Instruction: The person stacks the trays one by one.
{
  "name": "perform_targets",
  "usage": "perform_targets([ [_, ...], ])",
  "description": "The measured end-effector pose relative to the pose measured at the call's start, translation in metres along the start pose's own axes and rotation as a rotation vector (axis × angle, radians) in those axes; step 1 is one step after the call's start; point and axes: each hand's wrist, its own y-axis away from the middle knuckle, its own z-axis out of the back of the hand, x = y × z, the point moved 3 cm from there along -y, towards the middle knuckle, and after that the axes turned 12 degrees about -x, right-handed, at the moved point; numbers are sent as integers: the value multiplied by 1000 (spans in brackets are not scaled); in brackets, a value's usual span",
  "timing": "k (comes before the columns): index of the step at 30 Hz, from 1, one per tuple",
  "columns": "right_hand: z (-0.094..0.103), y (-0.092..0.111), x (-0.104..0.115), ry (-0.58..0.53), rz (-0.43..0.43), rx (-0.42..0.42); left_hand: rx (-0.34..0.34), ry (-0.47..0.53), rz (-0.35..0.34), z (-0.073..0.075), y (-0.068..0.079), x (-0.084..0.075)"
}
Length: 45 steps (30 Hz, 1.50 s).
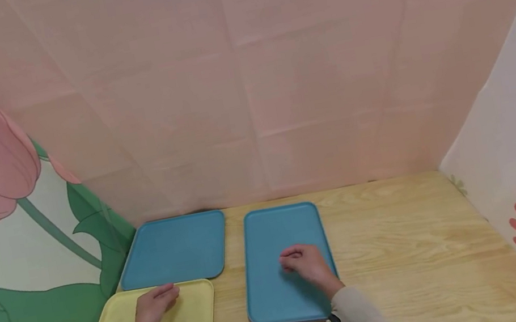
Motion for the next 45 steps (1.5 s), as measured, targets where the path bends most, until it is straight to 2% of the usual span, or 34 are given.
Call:
perform_targets([
  [5, -14, 3, 5, 33, -3, 23, -30, -20, 13, 19, -6, 0],
  [12, -25, 4, 11, -14, -2, 51, -60, -82, 20, 43, -15, 9],
  [16, -31, 4, 11, -6, 1, 65, -106, -127, 34, 60, -20, 13],
  [25, -47, 8, 11, -35, 16, 125, -179, -194, 53, 96, -14, 27],
  [31, -57, 11, 13, -40, 46, 146, -226, -246, 61, 117, -11, 30],
  [37, -68, 18, 18, -32, 52, 171, -258, -250, 83, 132, -10, 31],
  [45, -79, 21, 18, -47, 62, 180, -328, -279, 94, 144, -10, 37],
])
